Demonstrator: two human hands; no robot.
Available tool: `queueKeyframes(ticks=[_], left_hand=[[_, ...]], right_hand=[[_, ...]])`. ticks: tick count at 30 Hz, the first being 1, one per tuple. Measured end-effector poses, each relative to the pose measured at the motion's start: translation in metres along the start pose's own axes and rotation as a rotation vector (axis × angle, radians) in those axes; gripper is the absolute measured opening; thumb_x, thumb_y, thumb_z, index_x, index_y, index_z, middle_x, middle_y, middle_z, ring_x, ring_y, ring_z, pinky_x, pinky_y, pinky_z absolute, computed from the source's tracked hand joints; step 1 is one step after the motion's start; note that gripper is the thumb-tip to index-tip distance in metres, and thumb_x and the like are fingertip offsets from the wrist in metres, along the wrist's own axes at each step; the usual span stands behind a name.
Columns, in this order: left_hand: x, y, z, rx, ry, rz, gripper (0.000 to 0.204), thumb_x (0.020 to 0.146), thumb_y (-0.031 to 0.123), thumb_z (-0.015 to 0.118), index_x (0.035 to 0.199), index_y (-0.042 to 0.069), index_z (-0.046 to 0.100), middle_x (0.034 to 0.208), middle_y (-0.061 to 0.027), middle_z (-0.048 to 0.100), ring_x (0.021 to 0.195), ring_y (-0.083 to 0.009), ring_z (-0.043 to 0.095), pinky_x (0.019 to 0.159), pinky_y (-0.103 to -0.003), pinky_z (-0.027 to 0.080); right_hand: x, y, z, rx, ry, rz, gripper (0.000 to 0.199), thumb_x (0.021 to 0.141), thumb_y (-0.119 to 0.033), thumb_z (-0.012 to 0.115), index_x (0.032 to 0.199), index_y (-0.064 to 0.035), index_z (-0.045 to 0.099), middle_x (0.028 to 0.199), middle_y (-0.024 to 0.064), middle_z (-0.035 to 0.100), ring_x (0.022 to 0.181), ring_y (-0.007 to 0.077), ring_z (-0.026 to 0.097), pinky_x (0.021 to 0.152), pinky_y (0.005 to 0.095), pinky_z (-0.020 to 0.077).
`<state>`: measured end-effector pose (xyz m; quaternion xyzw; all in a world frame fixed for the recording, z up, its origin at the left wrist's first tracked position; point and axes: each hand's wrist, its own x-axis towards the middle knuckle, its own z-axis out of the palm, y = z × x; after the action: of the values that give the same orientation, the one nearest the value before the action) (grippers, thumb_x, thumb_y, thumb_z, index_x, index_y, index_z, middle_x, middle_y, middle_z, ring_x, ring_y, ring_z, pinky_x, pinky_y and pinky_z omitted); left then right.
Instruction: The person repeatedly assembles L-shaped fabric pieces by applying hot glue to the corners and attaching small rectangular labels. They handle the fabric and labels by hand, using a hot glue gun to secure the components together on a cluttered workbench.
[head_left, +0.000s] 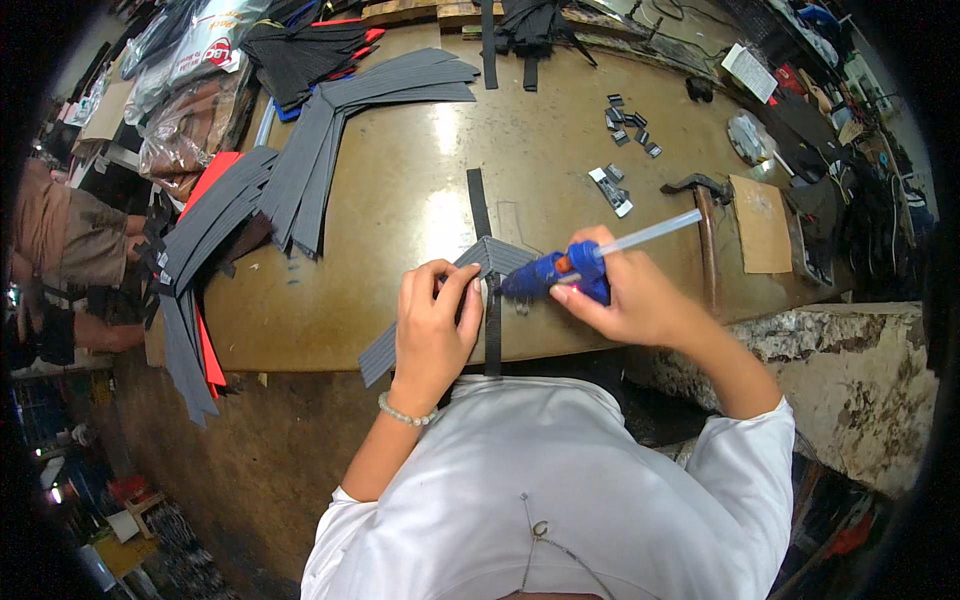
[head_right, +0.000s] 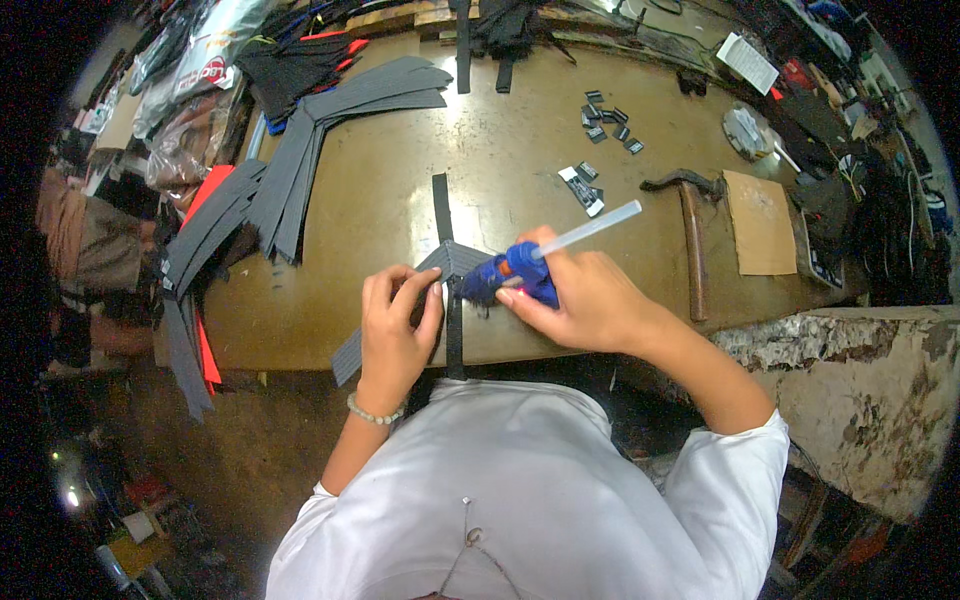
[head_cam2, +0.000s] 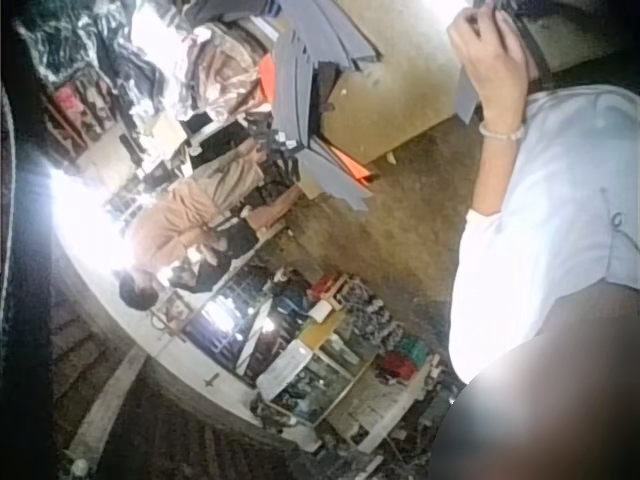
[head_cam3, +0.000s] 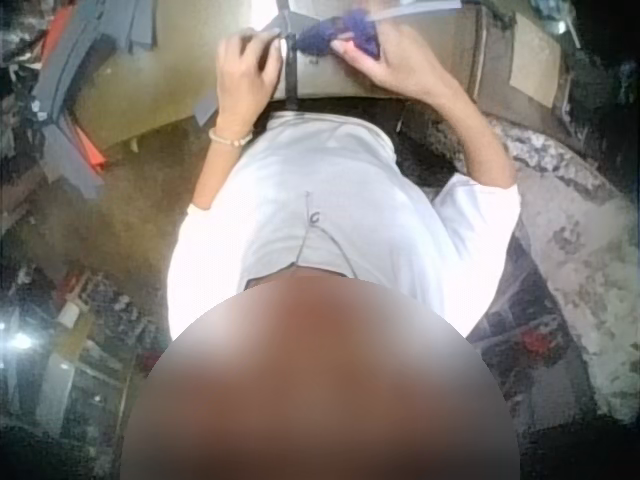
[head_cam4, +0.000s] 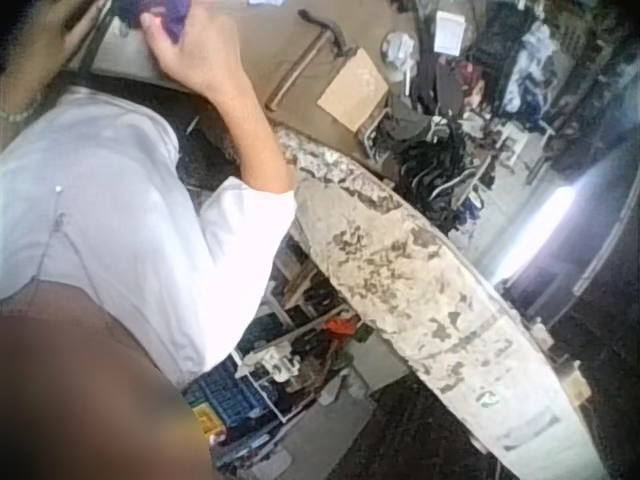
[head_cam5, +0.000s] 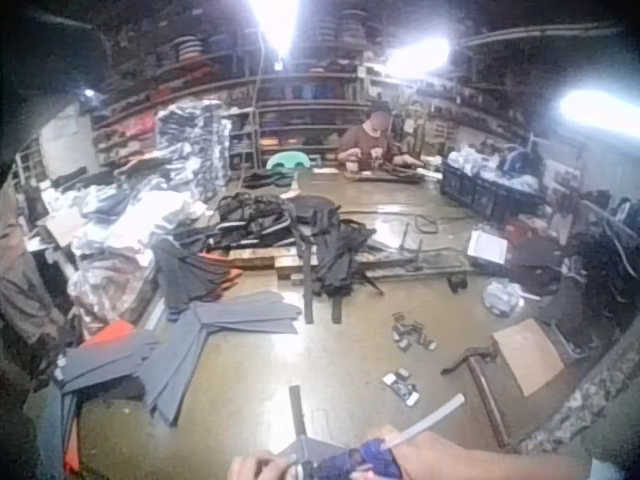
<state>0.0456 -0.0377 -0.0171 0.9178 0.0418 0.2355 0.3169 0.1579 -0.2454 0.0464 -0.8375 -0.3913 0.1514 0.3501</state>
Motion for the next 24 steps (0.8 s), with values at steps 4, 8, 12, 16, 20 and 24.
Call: queueKeyframes(ticks=[4, 8, 12, 16, 20, 24], left_hand=[[0.000, 0.001, -0.003, 0.018, -0.030, 0.004, 0.023, 0.082, 0.003, 0.067, 0.105, 0.004, 0.068, 0.101, -0.0109, 0.058, 0.091, -0.0275, 0.055, 0.082, -0.038, 0.047], [-0.003, 0.005, -0.008, 0.013, -0.069, -0.007, 0.026, 0.083, 0.003, 0.066, 0.109, 0.003, 0.068, 0.103, -0.0118, 0.059, 0.096, -0.0285, 0.055, 0.085, -0.039, 0.046], [0.001, 0.007, -0.009, 0.013, -0.095, -0.029, 0.025, 0.084, 0.002, 0.066, 0.109, 0.002, 0.068, 0.106, -0.0135, 0.059, 0.099, -0.0303, 0.055, 0.087, -0.039, 0.047], [0.012, 0.002, -0.003, 0.052, -0.050, 0.041, 0.027, 0.083, -0.002, 0.065, 0.110, 0.003, 0.067, 0.105, -0.0128, 0.059, 0.095, -0.0293, 0.055, 0.084, -0.039, 0.047], [0.019, 0.000, -0.001, 0.031, -0.028, 0.036, 0.028, 0.082, -0.005, 0.065, 0.109, 0.004, 0.067, 0.104, -0.0124, 0.059, 0.093, -0.0282, 0.055, 0.080, -0.038, 0.047], [0.015, 0.010, -0.010, -0.098, 0.051, 0.040, 0.021, 0.078, -0.005, 0.070, 0.097, 0.004, 0.071, 0.096, -0.0093, 0.061, 0.088, -0.0272, 0.057, 0.076, -0.036, 0.048]], right_hand=[[-0.021, 0.010, -0.015, 0.079, -0.108, -0.063, 0.045, 0.088, -0.033, 0.070, 0.116, -0.0043, 0.051, 0.095, 0.0180, 0.068, 0.085, 0.0324, 0.069, 0.065, 0.0415, 0.0541], [-0.060, 0.075, -0.060, 0.432, 0.834, 0.265, 0.039, 0.095, -0.034, 0.065, 0.115, -0.0045, 0.050, 0.093, 0.0049, 0.062, 0.081, 0.0128, 0.062, 0.070, 0.0277, 0.0518], [-0.094, 0.144, -0.109, -0.452, 1.149, 0.856, 0.047, 0.099, -0.044, 0.052, 0.114, 0.0005, 0.056, 0.097, 0.0215, 0.069, 0.091, 0.0354, 0.067, 0.083, 0.0422, 0.0493], [-0.116, 0.109, -0.109, -0.637, 0.899, 1.123, 0.045, 0.100, -0.038, 0.049, 0.118, 0.0007, 0.062, 0.103, 0.0254, 0.068, 0.097, 0.0422, 0.065, 0.084, 0.0453, 0.0498], [-0.055, 0.059, -0.042, -0.134, 0.837, 0.486, 0.037, 0.092, -0.033, 0.064, 0.104, 0.0010, 0.070, 0.091, 0.0169, 0.072, 0.079, 0.0230, 0.070, 0.071, 0.0360, 0.0525], [0.018, 0.058, 0.005, -0.199, 0.575, 0.539, 0.029, 0.086, -0.025, 0.073, 0.091, 0.0033, 0.069, 0.070, 0.0105, 0.066, 0.062, 0.0155, 0.062, 0.058, 0.0328, 0.0481]])
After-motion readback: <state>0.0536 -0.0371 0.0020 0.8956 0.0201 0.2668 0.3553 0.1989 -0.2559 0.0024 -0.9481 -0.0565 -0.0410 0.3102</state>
